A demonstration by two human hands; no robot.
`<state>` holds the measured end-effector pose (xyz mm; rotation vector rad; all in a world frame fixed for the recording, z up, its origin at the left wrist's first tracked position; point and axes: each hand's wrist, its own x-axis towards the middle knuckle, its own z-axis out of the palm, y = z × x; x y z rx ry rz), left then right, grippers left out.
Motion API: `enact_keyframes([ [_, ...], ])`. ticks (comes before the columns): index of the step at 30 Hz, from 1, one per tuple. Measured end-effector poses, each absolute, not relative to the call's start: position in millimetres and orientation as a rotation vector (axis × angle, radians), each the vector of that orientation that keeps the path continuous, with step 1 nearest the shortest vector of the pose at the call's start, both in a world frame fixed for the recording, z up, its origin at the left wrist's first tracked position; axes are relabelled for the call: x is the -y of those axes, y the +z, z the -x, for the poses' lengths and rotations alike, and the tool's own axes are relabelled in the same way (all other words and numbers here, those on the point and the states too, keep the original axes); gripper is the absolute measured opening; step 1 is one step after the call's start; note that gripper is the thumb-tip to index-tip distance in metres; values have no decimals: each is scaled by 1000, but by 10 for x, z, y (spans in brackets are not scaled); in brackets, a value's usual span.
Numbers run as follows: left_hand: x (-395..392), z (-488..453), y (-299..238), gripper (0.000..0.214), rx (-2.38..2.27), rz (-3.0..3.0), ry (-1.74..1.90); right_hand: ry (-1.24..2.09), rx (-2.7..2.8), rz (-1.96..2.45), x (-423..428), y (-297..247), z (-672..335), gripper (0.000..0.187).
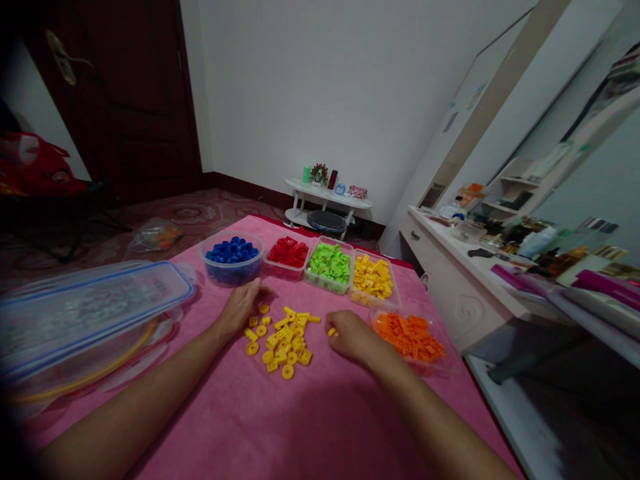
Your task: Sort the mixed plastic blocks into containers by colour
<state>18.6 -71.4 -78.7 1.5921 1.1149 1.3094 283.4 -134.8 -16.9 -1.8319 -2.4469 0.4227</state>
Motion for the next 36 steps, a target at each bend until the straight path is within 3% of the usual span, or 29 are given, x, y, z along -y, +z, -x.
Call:
enact_keyframes([
  [5,710,-188,-790,58,-1109,-1584,1324,57,2238,2063,897,290,-3187,13],
  [10,700,-195,-812,58,-1093,-1544,1323,-262,2013,2075,688,451,-3316,41],
  [15,702,-195,-798,59,-1108,-1557,1315,225,2231,1848,1200,132,-2629,33],
  [19,714,-194,-785,59,-1098,-1569,1308,343,2501,1476,1744,-193,-2100,74],
  [20,717,-195,-784,60,-1096,-1564,1308,345,2594,1389,1816,-266,-2037,77],
  [23,725,-197,-782,60,-1087,-1557,1322,267,2712,1332,1811,-436,-2016,68],
  [28,726,-194,-778,60,-1105,-1571,1314,55,2389,1691,1515,-503,-2229,57],
  [31,718,-198,-782,60,-1114,-1564,1316,63,2324,1764,1542,-433,-2297,57],
  [36,720,-202,-775,61,-1106,-1555,1315,196,2366,1779,1763,-334,-2295,37],
])
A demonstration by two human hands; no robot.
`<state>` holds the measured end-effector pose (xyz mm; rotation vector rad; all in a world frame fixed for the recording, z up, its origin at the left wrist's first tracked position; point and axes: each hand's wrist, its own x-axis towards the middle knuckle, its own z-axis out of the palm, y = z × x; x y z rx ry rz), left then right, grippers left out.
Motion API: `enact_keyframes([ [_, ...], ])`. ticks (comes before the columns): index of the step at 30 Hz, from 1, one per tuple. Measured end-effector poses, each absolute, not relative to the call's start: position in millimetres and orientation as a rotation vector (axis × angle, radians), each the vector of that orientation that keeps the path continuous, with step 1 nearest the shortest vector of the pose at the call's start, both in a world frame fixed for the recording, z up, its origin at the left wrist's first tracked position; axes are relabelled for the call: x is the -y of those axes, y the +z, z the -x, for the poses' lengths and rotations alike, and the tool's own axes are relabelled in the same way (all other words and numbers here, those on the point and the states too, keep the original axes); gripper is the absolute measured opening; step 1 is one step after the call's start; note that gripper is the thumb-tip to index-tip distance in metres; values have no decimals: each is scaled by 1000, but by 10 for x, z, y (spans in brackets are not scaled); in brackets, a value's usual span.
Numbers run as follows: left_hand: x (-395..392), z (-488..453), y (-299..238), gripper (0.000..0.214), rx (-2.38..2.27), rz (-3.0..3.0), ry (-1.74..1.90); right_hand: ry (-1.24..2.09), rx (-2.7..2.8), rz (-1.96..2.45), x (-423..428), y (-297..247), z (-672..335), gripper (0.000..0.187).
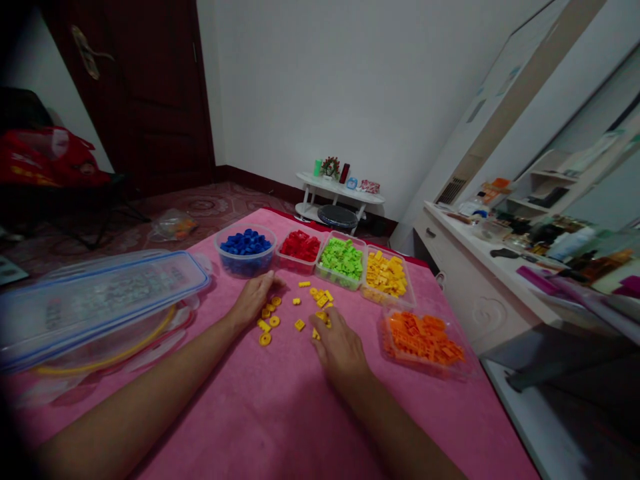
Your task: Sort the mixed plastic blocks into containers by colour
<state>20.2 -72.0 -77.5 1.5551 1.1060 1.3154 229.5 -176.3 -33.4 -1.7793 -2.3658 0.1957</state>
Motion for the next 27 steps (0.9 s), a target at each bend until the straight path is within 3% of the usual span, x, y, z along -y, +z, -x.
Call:
enact_keyframes([
  [6,726,-193,-768,61,-1113,-1575,1293,403,2181,1585,1664,-229,-2434,27],
  [10,715,-196,-774,62,-1130,-1566,1288,215,2051,1618,1276,122,-2794,26],
  [16,715,-193,-773,61,-1125,-1572,1295,-81,1842,2052,572,567,-3465,36],
  [20,711,-196,-776,62,-1136,-1551,1294,-210,1928,2072,502,486,-3391,52],
  [22,709,-196,-776,62,-1139,-1552,1287,-215,2036,1980,598,365,-3157,48],
  [25,708,-195,-774,62,-1131,-1568,1283,27,2242,1958,790,122,-2734,37],
  [27,709,-194,-775,62,-1131,-1568,1292,111,2284,1981,883,-63,-2507,42],
])
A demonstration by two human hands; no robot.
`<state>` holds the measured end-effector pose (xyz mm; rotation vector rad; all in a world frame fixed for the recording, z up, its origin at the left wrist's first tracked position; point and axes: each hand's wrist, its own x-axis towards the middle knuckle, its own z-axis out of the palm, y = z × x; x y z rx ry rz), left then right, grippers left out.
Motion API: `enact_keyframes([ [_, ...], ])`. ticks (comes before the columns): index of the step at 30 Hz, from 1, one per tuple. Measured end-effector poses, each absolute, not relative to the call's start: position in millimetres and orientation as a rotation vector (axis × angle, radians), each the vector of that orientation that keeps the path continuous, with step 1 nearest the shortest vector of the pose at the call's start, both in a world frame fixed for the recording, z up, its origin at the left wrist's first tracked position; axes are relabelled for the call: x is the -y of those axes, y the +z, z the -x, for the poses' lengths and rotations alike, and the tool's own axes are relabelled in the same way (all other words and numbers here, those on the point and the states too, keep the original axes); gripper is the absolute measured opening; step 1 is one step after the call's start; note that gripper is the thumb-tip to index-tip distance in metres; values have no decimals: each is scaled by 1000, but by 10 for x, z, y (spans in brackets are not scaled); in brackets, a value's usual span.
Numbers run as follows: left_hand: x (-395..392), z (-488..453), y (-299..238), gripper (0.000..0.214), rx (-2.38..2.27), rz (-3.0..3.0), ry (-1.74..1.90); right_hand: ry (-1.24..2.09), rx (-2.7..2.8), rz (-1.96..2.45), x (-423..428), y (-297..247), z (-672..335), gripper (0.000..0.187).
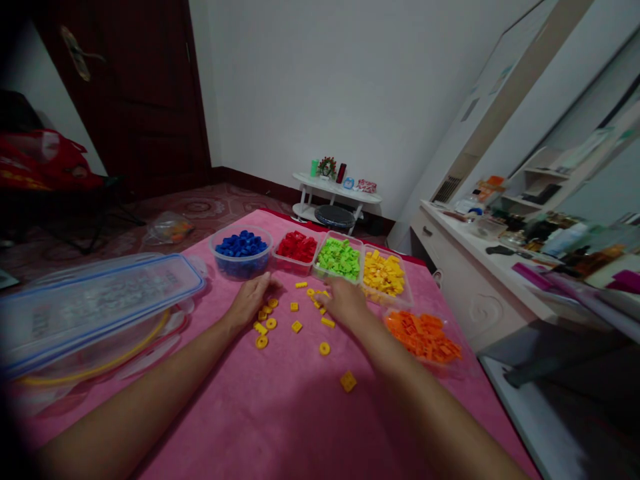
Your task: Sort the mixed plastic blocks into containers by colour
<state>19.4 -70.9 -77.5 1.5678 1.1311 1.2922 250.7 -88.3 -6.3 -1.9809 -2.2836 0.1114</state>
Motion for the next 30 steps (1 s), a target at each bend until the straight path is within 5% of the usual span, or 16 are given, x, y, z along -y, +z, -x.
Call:
enact_keyframes([
  [5,710,-197,-779,61,-1113,-1565,1316,139,2174,1993,910,-420,-2311,65],
  [16,713,-197,-778,62,-1124,-1558,1299,254,2277,2006,1065,-285,-2457,34],
  [23,713,-189,-768,61,-1120,-1577,1291,-46,2137,2117,700,317,-3117,36],
  [27,709,-191,-777,59,-1127,-1575,1300,-347,1921,2147,656,523,-3316,59],
  [30,704,-193,-783,60,-1114,-1580,1308,-219,2066,2071,874,438,-3156,43],
])
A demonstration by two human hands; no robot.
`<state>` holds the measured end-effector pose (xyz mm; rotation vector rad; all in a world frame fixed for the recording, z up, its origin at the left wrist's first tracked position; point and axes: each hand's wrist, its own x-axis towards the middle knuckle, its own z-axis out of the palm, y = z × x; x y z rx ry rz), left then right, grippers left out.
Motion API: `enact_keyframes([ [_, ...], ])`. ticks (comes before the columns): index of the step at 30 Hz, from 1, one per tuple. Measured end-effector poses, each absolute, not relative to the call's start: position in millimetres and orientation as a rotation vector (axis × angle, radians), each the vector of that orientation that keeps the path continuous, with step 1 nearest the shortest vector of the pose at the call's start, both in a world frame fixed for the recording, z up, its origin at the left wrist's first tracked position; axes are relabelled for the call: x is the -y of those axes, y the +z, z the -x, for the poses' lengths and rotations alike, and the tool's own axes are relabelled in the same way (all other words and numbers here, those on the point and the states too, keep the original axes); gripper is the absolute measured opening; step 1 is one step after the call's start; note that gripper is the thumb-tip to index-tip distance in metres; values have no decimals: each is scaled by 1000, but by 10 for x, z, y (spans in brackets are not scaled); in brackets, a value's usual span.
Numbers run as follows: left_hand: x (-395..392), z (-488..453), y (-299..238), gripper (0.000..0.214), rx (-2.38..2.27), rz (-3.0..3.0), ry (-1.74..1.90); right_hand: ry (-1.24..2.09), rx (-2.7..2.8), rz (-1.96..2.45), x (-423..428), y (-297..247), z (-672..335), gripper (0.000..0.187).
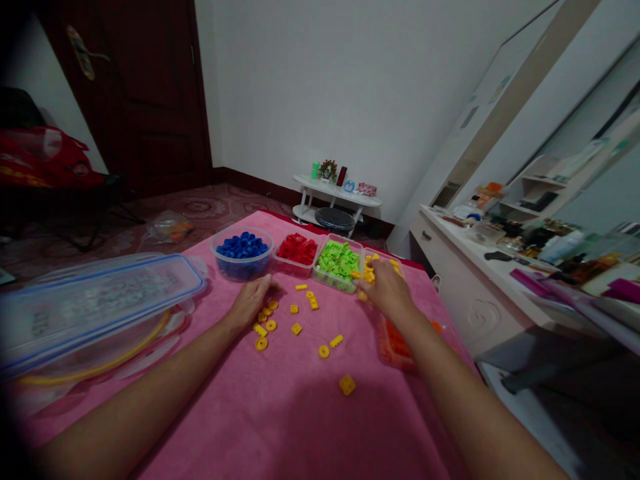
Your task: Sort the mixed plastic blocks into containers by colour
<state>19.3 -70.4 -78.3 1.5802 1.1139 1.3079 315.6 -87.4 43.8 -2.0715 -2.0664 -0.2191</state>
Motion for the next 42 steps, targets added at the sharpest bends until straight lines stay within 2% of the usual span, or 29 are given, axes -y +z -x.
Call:
enact_keyframes([
  [3,699,-195,-789,60,-1109,-1574,1309,137,2335,1947,1201,185,-2913,21],
  [6,694,-195,-799,61,-1121,-1589,1299,406,2457,1752,1464,-87,-2778,25],
  [11,696,-186,-806,62,-1125,-1630,1288,446,2348,1700,1621,-126,-2777,4],
  [15,710,-188,-789,61,-1119,-1622,1297,588,2348,1921,1802,88,-2788,7],
  [19,718,-192,-780,60,-1126,-1625,1298,744,2411,1986,2098,79,-2742,10],
  [23,710,-191,-797,60,-1129,-1623,1286,688,2492,1935,2190,-13,-2679,7],
  [27,698,-191,-810,62,-1121,-1621,1275,559,2545,1927,1784,163,-2815,3],
  [30,694,-192,-811,63,-1120,-1619,1272,128,2360,2092,1280,433,-3083,4],
  [35,690,-195,-811,60,-1115,-1616,1296,-218,2070,2195,826,632,-3226,43],
  [38,687,-196,-806,59,-1119,-1621,1299,-95,2194,2072,978,396,-2913,29],
  [39,687,-196,-803,59,-1120,-1621,1301,81,2290,1984,1074,273,-2777,25],
  [42,696,-199,-791,59,-1113,-1625,1313,439,2526,1729,1327,-73,-2427,27],
])
